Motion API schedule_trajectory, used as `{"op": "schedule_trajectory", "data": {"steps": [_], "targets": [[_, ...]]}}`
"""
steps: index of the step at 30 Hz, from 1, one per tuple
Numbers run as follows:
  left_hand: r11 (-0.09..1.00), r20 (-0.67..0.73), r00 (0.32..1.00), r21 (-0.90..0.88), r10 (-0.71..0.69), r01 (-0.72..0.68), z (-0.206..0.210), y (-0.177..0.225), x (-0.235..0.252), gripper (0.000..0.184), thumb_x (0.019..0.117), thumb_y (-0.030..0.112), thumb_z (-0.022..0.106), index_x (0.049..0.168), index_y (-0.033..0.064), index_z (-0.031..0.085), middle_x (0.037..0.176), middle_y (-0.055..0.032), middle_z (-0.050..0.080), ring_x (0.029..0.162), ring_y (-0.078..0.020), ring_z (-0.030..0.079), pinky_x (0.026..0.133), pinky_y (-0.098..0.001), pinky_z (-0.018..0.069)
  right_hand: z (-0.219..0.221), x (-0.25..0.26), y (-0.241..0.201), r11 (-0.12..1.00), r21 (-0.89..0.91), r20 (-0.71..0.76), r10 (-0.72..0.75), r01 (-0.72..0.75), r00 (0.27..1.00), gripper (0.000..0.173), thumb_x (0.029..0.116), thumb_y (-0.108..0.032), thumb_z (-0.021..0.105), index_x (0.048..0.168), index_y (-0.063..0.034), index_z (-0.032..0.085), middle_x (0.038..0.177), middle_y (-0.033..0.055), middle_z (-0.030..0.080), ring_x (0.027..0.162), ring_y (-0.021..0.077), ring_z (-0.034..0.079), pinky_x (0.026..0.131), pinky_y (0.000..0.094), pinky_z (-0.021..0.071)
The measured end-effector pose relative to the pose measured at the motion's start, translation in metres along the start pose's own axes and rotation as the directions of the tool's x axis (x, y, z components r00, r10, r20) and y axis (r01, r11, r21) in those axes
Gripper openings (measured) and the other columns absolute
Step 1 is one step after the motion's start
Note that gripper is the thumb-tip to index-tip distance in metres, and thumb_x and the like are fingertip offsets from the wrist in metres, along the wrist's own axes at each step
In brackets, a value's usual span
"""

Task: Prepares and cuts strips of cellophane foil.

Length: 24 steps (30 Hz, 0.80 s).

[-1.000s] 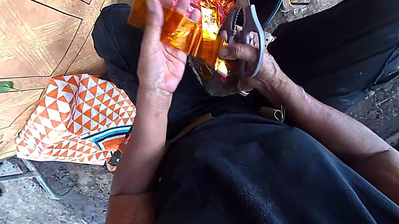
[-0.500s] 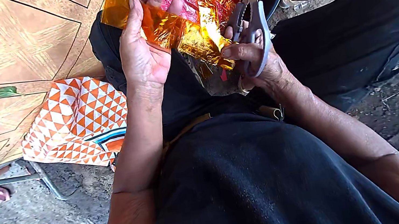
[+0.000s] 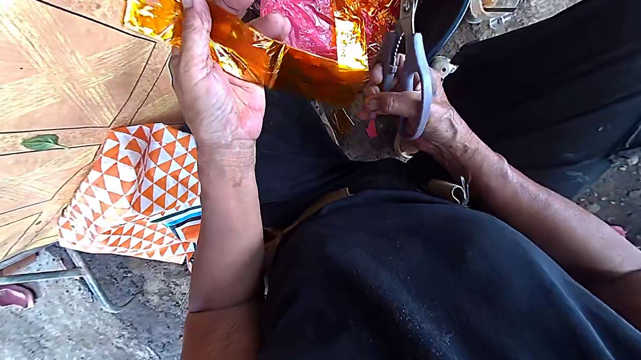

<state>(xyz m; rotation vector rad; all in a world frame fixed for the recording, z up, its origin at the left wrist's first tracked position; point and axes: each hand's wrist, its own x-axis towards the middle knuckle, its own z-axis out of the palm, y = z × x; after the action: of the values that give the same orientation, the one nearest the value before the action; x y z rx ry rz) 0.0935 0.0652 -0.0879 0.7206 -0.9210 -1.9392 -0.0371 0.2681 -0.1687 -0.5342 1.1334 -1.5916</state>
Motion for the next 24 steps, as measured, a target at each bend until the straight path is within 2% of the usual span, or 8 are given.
{"op": "schedule_trajectory", "data": {"steps": [4, 6, 8, 10, 12, 15, 19, 24], "targets": [[0.959, 0.098, 0.994, 0.283, -0.048, 0.018, -0.002, 0.033, -0.011, 0.024, 0.113, 0.019, 0.033, 0.118, 0.0112, 0.056, 0.081, -0.0025, 0.074, 0.067, -0.0187, 0.074, 0.069, -0.0393, 0.0659, -0.005, 0.013, 0.001, 0.987, -0.155, -0.044, 0.044, -0.05, 0.998, 0.029, 0.0825, -0.01, 0.071, 0.11, -0.012, 0.06, 0.086, 0.0032, 0.069, 0.071, 0.014, 0.069, 0.064, 0.0298, 0.0614], [0.913, 0.196, 0.969, 0.405, -0.15, 0.059, -0.006, 0.047, -0.019, 0.013, 0.1097, 0.017, 0.044, 0.116, 0.0123, 0.054, 0.08, -0.0031, 0.076, 0.064, -0.0191, 0.074, 0.062, -0.0356, 0.0663, -0.009, 0.017, -0.001, 0.953, -0.299, -0.034, 0.038, -0.046, 0.999, 0.03, 0.0866, -0.025, 0.077, 0.11, -0.0126, 0.064, 0.086, -0.0001, 0.069, 0.067, 0.0099, 0.067, 0.059, 0.0256, 0.0591], [0.886, 0.327, 0.92, 0.461, -0.215, 0.043, -0.01, 0.051, -0.026, 0.013, 0.1073, 0.012, 0.049, 0.12, 0.0097, 0.052, 0.082, -0.0058, 0.076, 0.068, -0.021, 0.075, 0.063, -0.0353, 0.0666, -0.01, 0.02, -0.007, 0.892, -0.451, -0.033, 0.025, -0.037, 0.999, 0.032, 0.0878, -0.04, 0.078, 0.104, -0.0136, 0.069, 0.079, -0.0046, 0.07, 0.061, 0.0049, 0.064, 0.054, 0.0219, 0.055], [0.859, 0.401, 0.887, 0.512, -0.228, -0.01, -0.014, 0.048, -0.029, 0.014, 0.1066, 0.008, 0.049, 0.12, 0.0076, 0.05, 0.085, -0.0059, 0.075, 0.071, -0.0199, 0.075, 0.064, -0.0338, 0.0661, -0.011, 0.02, -0.014, 0.839, -0.544, -0.003, 0.013, -0.012, 1.0, 0.031, 0.0848, -0.039, 0.079, 0.1, -0.014, 0.07, 0.077, -0.0081, 0.069, 0.06, -0.0002, 0.061, 0.054, 0.0184, 0.0524], [0.846, 0.41, 0.884, 0.532, -0.227, -0.03, -0.018, 0.042, -0.032, 0.012, 0.1068, 0.005, 0.047, 0.119, 0.0068, 0.048, 0.088, -0.0068, 0.075, 0.072, -0.0191, 0.075, 0.063, -0.0317, 0.0651, -0.011, 0.019, -0.021, 0.798, -0.603, 0.031, 0.017, 0.005, 0.999, 0.034, 0.0789, -0.034, 0.083, 0.102, -0.0131, 0.069, 0.08, -0.0085, 0.069, 0.066, -0.002, 0.063, 0.059, 0.0168, 0.0535], [0.861, 0.314, 0.919, 0.506, -0.237, 0.049, -0.022, 0.038, -0.036, 0.015, 0.1063, 0.003, 0.045, 0.12, 0.0051, 0.05, 0.093, -0.0109, 0.076, 0.07, -0.02, 0.074, 0.061, -0.031, 0.0642, -0.01, 0.016, -0.028, 0.733, -0.68, 0.019, 0.035, -0.013, 0.999, 0.042, 0.0765, -0.042, 0.084, 0.102, -0.0139, 0.067, 0.076, -0.0092, 0.066, 0.063, -0.0025, 0.06, 0.056, 0.0167, 0.0507], [0.869, 0.205, 0.959, 0.489, -0.195, 0.072, -0.025, 0.038, -0.036, 0.013, 0.1056, 0.002, 0.047, 0.117, 0.0028, 0.052, 0.084, -0.0085, 0.073, 0.063, -0.0167, 0.071, 0.058, -0.0292, 0.0628, -0.02, 0.009, -0.032, 0.774, -0.633, 0.053, 0.014, 0.023, 0.998, 0.042, 0.0796, -0.05, 0.081, 0.103, -0.0173, 0.068, 0.076, -0.0128, 0.065, 0.062, -0.0034, 0.061, 0.055, 0.0157, 0.0523], [0.911, 0.299, 0.921, 0.396, -0.249, 0.118, -0.032, 0.051, -0.033, 0.012, 0.1082, 0.011, 0.046, 0.112, 0.0056, 0.055, 0.073, -0.0036, 0.07, 0.055, -0.0111, 0.067, 0.049, -0.0237, 0.0586, -0.04, -0.001, -0.041, 0.891, -0.418, 0.376, -0.009, 0.178, 0.927, 0.048, 0.0866, -0.068, 0.069, 0.105, -0.0234, 0.068, 0.083, -0.0141, 0.068, 0.07, -0.0012, 0.065, 0.062, 0.0178, 0.0557]]}}
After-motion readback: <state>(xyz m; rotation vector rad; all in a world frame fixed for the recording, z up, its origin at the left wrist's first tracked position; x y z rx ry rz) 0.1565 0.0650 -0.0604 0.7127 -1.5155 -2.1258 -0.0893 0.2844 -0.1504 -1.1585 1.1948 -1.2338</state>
